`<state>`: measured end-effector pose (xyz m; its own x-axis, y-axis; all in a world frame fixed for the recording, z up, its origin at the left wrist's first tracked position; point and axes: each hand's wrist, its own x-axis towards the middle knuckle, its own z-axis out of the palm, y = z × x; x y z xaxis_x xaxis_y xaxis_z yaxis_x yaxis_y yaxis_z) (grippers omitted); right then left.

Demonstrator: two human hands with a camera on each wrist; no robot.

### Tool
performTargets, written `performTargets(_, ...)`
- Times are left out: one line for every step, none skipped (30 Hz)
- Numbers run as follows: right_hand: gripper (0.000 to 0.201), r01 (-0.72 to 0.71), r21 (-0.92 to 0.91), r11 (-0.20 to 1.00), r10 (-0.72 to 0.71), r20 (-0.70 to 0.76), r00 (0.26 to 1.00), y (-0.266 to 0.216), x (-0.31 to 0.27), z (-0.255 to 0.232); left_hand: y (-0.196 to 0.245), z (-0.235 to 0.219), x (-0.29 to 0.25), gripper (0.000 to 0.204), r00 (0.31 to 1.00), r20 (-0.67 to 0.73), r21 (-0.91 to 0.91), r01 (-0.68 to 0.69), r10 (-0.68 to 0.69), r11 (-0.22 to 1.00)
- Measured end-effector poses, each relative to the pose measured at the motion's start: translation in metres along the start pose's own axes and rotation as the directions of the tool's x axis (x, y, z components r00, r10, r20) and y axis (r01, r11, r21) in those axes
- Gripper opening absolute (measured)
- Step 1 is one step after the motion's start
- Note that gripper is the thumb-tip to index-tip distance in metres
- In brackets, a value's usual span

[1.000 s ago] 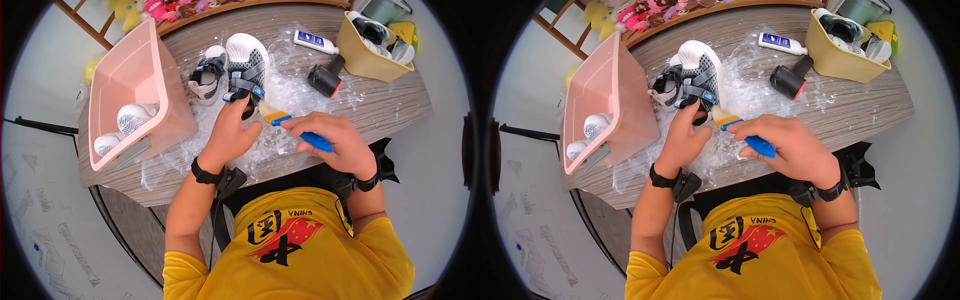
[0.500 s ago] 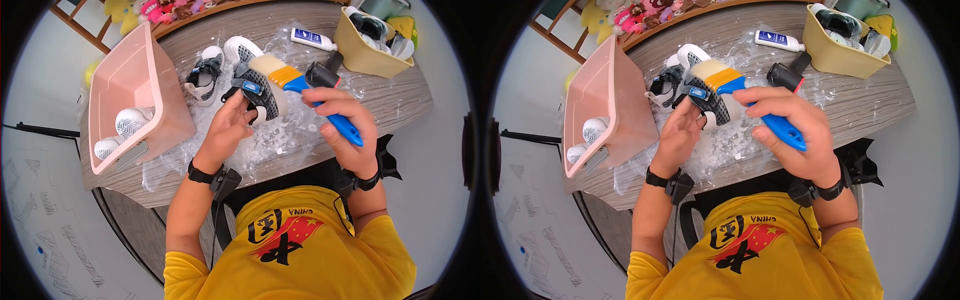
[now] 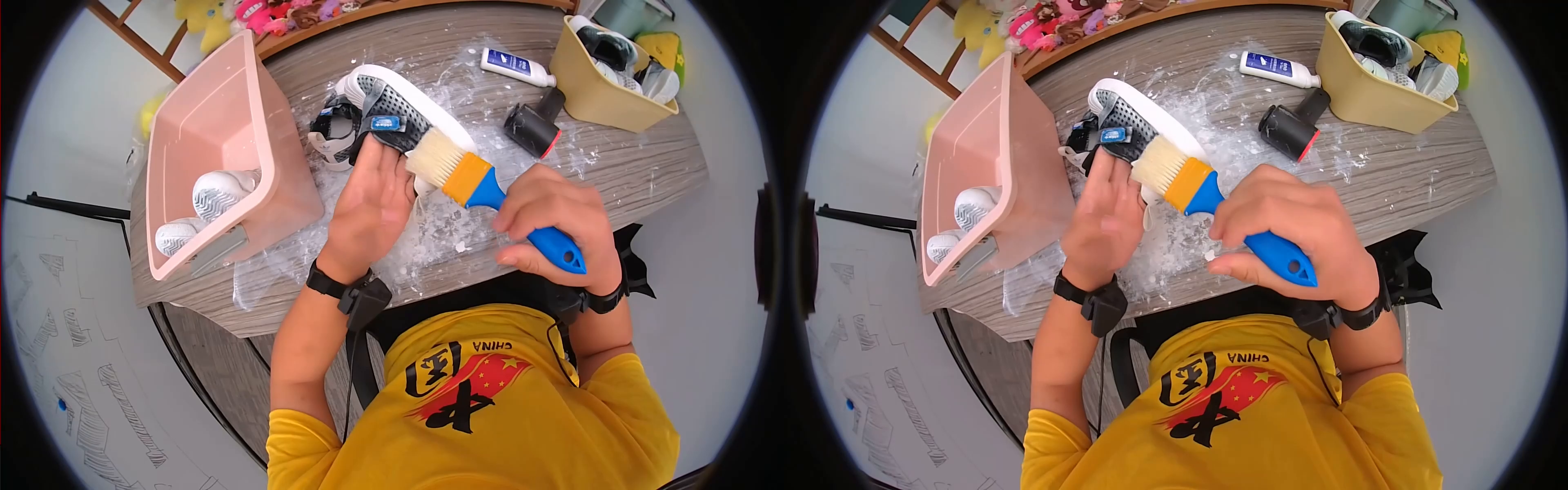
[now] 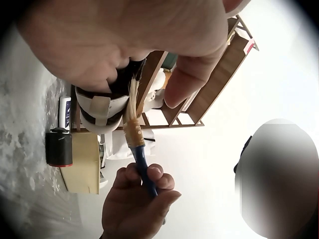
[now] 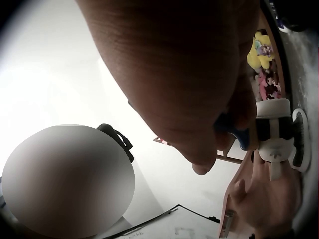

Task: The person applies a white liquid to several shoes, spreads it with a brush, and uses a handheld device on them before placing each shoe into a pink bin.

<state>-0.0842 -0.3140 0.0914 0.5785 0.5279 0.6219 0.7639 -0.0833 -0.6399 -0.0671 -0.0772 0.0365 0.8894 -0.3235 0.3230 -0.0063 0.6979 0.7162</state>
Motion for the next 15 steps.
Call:
performTargets(0.025, 0.020, 0.001, 1.000, -0.020, 0.004, 1.000, 0.000, -0.001, 0.000, 0.000, -0.001, 0.000, 0.100, 1.000, -0.004, -0.031, -0.016, 0.016, 0.999)
performTargets(0.025, 0.039, 0.001, 0.999, -0.039, 0.008, 0.999, 0.000, -0.002, 0.000, 0.001, -0.004, 0.001, 0.098, 0.999, -0.009, -0.063, -0.031, 0.030, 0.998)
performTargets(0.024, 0.054, 0.010, 0.999, -0.054, 0.015, 0.998, 0.000, -0.004, 0.000, 0.002, -0.006, 0.000, 0.096, 0.999, -0.015, -0.096, -0.045, 0.044, 0.994)
performTargets(0.024, 0.069, 0.018, 0.997, -0.069, 0.021, 0.997, 0.000, -0.005, 0.000, 0.004, -0.007, 0.000, 0.095, 0.999, -0.046, -0.114, -0.024, 0.019, 0.993)
performTargets(0.024, 0.084, 0.026, 0.996, -0.085, 0.028, 0.996, 0.000, -0.006, 0.000, 0.007, -0.007, -0.001, 0.095, 0.997, -0.077, -0.134, -0.005, -0.006, 0.991)
performTargets(0.023, 0.100, 0.017, 0.995, -0.100, 0.032, 0.994, 0.000, -0.006, -0.001, 0.009, -0.008, -0.002, 0.094, 0.994, -0.108, -0.153, 0.014, -0.031, 0.988)
performTargets(0.023, 0.115, 0.009, 0.993, -0.116, 0.037, 0.993, 0.001, -0.006, -0.003, 0.011, -0.010, -0.003, 0.091, 0.992, -0.115, -0.172, 0.027, -0.047, 0.985)
performTargets(0.023, 0.132, 0.000, 0.991, -0.132, 0.042, 0.990, 0.002, -0.005, -0.004, 0.011, -0.012, -0.005, 0.087, 0.990, -0.123, -0.190, 0.040, -0.064, 0.981)
performTargets(0.023, 0.131, -0.008, 0.991, -0.131, 0.021, 0.991, 0.002, -0.005, -0.006, 0.012, -0.015, -0.007, 0.084, 0.988, -0.130, -0.208, 0.052, -0.080, 0.977)
performTargets(0.022, 0.130, -0.016, 0.991, -0.130, -0.002, 0.991, 0.002, -0.003, -0.008, 0.012, -0.016, -0.009, 0.079, 0.986, -0.141, -0.171, 0.062, -0.087, 0.983)
performTargets(0.022, 0.129, -0.025, 0.991, -0.130, -0.024, 0.991, 0.002, -0.002, -0.011, 0.010, -0.020, -0.010, 0.077, 0.991, -0.096, -0.254, 0.062, -0.089, 0.965)
performTargets(0.022, 0.130, -0.033, 0.991, -0.130, -0.013, 0.991, 0.002, 0.000, -0.014, 0.008, -0.025, -0.012, 0.076, 0.995, -0.052, -0.337, 0.064, -0.087, 0.939)
performTargets(0.021, 0.099, -0.005, 0.995, -0.099, -0.046, 0.994, 0.002, 0.000, -0.014, 0.005, -0.029, -0.014, 0.074, 0.997, -0.009, -0.417, 0.070, -0.082, 0.906)
performTargets(0.020, 0.068, 0.024, 0.997, -0.066, -0.079, 0.995, 0.003, 0.000, -0.013, 0.005, -0.031, -0.015, 0.077, 0.995, -0.017, -0.409, 0.083, -0.099, 0.909)
performTargets(0.019, 0.039, 0.055, 0.998, -0.033, -0.111, 0.993, 0.003, -0.001, -0.013, 0.006, -0.033, -0.016, 0.079, 0.993, -0.025, -0.400, 0.096, -0.115, 0.911)
